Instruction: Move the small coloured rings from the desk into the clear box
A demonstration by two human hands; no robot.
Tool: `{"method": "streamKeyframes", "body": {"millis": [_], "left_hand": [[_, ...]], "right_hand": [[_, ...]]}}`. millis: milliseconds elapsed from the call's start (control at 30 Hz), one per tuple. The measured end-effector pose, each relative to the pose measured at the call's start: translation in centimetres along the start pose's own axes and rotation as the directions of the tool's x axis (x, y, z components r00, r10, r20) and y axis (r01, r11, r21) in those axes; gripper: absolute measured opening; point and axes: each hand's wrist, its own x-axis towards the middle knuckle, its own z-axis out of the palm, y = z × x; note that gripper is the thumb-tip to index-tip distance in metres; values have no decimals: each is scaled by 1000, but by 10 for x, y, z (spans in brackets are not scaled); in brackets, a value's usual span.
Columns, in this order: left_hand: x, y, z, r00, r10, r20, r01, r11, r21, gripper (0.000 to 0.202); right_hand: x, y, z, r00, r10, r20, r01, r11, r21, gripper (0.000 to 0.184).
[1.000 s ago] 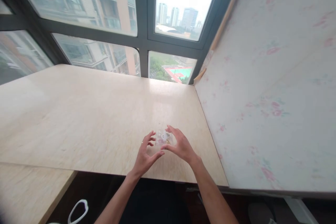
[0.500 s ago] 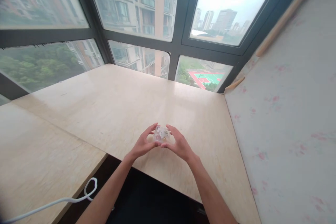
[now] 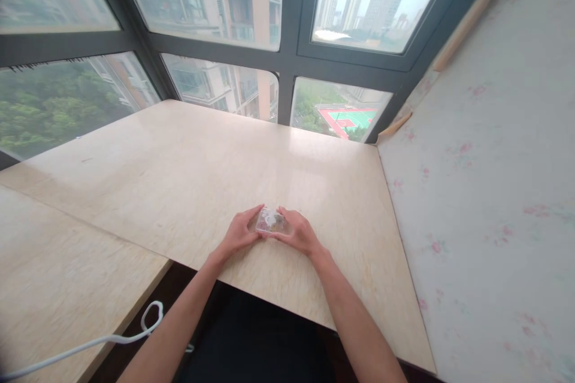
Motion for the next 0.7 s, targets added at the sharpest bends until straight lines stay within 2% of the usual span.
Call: {"method": "streamKeyframes", "body": {"millis": [367, 700], "left_hand": [[0, 3, -1, 1000, -17, 10, 17, 1000, -7, 73], [-1, 8, -4, 1000, -21, 19, 21, 1000, -14, 74]], "right_hand": [[1, -5, -6, 997, -70, -17, 69, 997, -28, 58], [0, -6, -6, 998, -59, -18, 59, 998, -19, 55]]}}
